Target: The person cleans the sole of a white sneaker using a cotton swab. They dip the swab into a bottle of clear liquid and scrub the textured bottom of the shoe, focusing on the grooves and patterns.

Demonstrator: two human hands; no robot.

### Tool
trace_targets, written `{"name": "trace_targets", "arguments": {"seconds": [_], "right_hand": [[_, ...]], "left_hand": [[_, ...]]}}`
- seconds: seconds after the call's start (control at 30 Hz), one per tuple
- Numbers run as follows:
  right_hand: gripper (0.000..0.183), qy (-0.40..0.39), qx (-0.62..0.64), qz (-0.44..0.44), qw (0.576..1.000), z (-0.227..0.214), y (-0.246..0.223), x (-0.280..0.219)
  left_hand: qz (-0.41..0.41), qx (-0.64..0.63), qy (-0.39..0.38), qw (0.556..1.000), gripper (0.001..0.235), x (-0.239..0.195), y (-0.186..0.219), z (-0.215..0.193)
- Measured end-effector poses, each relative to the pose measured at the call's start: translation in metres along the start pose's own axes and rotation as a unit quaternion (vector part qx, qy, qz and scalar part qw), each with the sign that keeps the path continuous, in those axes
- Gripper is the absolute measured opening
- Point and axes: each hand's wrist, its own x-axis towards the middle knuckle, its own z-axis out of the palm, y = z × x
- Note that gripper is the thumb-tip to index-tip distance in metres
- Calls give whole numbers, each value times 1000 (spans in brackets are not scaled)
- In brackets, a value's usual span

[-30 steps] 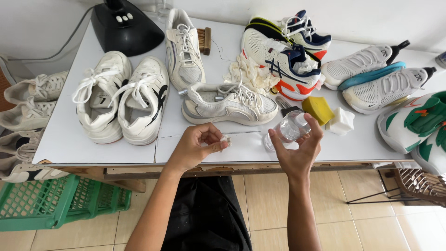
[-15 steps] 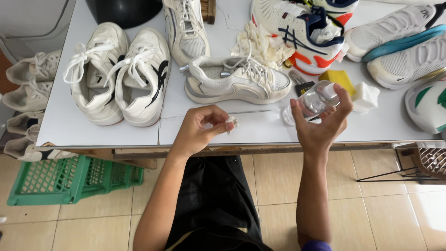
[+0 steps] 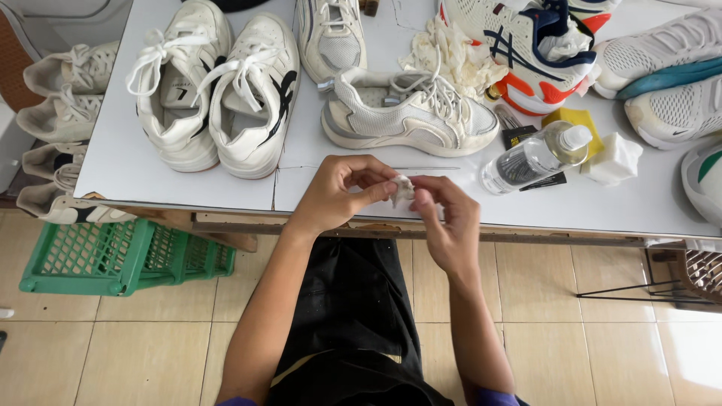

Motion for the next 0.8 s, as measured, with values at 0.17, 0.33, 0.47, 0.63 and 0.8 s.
{"name": "trace_targets", "arguments": {"seconds": [0.17, 0.33, 0.47, 0.63, 0.8], "right_hand": [[17, -7, 35, 16, 999, 10, 11, 3], [10, 15, 74, 19, 997, 6, 15, 4], [11, 12, 82, 32, 996, 5, 16, 3], [12, 2, 62, 14, 998, 5, 15, 3], [12, 1, 30, 7, 1000, 8, 7, 1]], "left_hand": [[8, 6, 5, 1000, 22, 0, 0, 1], [6, 4, 8, 1000, 22, 1, -3, 0], [21, 27, 3, 999, 29, 1, 0, 1], [32, 55, 8, 998, 16, 1, -1, 2], [5, 50, -8, 999, 12, -1, -1, 2]]}}
